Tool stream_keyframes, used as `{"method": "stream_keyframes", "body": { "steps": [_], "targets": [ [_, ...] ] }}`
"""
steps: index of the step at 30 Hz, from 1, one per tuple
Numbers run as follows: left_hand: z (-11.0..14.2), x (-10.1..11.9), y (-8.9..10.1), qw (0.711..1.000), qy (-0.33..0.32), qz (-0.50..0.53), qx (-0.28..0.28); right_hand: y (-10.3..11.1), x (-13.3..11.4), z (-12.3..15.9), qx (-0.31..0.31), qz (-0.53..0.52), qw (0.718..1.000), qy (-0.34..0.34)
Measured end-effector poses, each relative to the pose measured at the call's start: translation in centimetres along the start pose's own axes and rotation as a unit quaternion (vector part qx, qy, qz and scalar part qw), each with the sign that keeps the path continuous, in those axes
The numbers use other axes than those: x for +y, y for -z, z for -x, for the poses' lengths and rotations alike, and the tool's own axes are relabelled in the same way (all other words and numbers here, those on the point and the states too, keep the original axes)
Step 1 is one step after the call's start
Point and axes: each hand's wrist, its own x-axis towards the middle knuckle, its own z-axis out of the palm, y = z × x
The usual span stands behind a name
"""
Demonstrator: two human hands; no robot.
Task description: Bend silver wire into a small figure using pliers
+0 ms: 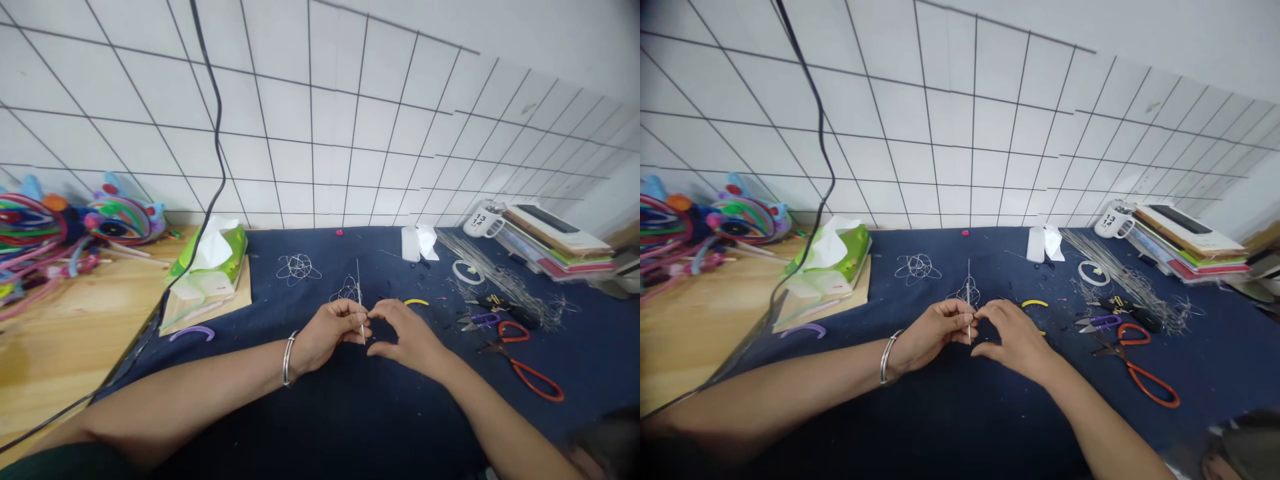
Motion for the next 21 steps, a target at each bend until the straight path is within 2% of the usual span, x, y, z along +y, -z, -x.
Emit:
{"method": "stream_keyframes", "body": {
  "steps": [4, 7, 9, 12, 21],
  "targets": [
    [-0.5, -0.2, 0.5, 1.0, 0.008, -0.026, -0.005, 2.5, 3.6, 1.0, -0.038, 0.143, 0.986, -0.075],
    [-0.6, -0.6, 0.7, 0.999, 0.026, -0.036, -0.025, 2.6, 6.3, 2.0, -0.123, 0.203, 0.965, -0.112],
    [-0.6, -0.8, 0.7, 0.998, 0.035, -0.043, -0.032, 2.2, 7.1, 2.3, -0.134, 0.206, 0.963, -0.109],
    [-0.6, -1.0, 0.6, 0.997, 0.037, -0.052, -0.035, 1.9, 7.0, 2.1, -0.122, 0.207, 0.966, -0.099],
    [-0.6, -1.3, 0.3, 0.994, 0.033, -0.098, -0.04, 1.7, 4.7, 1.7, -0.086, 0.222, 0.967, -0.092]
  ]
}}
